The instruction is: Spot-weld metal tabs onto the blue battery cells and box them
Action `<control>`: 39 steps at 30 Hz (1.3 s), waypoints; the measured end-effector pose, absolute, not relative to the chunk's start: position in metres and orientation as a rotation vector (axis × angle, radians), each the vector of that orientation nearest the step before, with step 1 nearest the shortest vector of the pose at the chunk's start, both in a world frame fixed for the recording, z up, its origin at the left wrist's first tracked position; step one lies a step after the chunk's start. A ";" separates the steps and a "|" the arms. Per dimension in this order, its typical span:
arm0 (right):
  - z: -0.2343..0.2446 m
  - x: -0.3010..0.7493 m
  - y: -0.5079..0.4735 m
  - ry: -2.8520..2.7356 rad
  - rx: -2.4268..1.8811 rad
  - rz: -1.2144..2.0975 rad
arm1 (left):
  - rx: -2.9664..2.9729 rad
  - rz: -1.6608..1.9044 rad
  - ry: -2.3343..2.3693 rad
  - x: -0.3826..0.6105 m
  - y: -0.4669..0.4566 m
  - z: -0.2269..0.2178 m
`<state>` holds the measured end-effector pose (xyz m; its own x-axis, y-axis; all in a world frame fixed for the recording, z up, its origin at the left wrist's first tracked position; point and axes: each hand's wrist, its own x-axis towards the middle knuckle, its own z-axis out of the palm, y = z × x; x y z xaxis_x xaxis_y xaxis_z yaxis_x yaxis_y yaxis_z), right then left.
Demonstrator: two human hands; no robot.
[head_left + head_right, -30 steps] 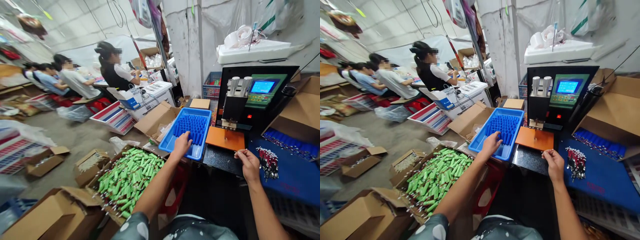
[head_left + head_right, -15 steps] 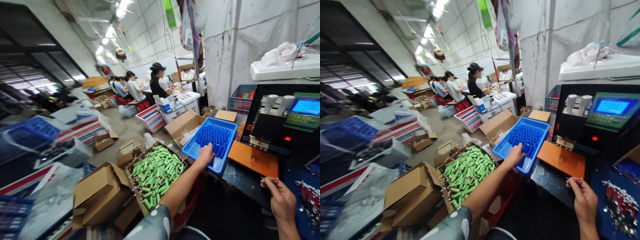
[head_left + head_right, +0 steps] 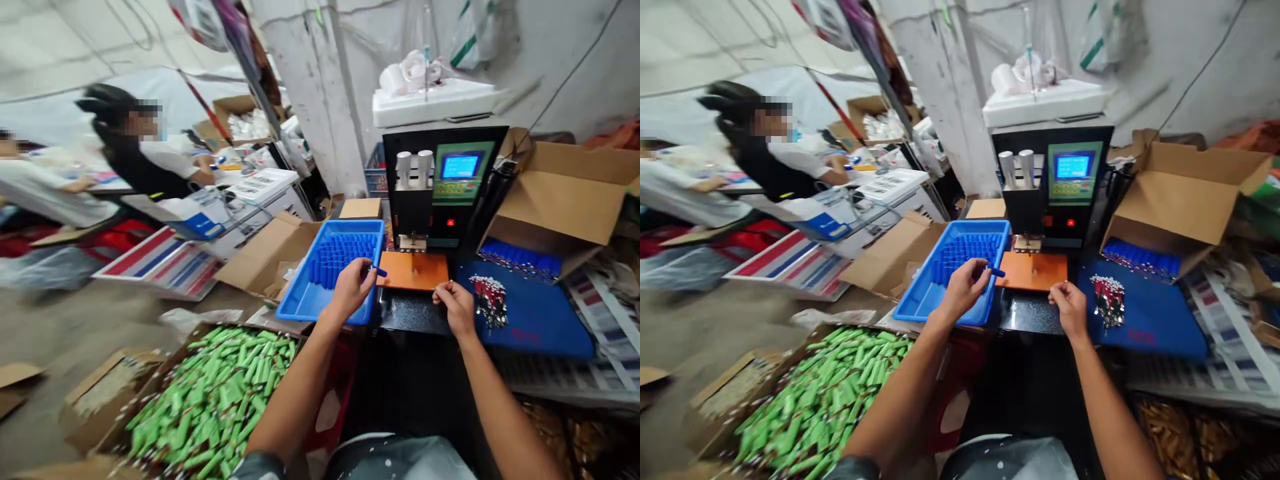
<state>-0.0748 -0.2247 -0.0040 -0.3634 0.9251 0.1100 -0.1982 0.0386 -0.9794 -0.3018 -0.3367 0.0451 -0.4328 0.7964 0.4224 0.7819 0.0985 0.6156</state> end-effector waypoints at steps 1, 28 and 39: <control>-0.002 -0.076 -0.223 -1.347 -0.818 1.502 | 1.705 1.258 2.242 -0.294 -0.326 0.046; 0.009 -0.131 -0.178 -1.281 -0.863 1.595 | 1.276 1.616 1.516 -0.246 -0.250 -0.007; 0.014 -0.143 -0.178 -1.223 -0.851 1.589 | 1.277 1.683 1.513 -0.242 -0.250 -0.015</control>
<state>-0.1433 -0.1783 0.0143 -0.3308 0.9436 0.0138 -0.2547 -0.0752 -0.9641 -0.2419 -0.2498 -0.0147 -0.4080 0.8659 0.2894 0.1963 -0.2264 0.9540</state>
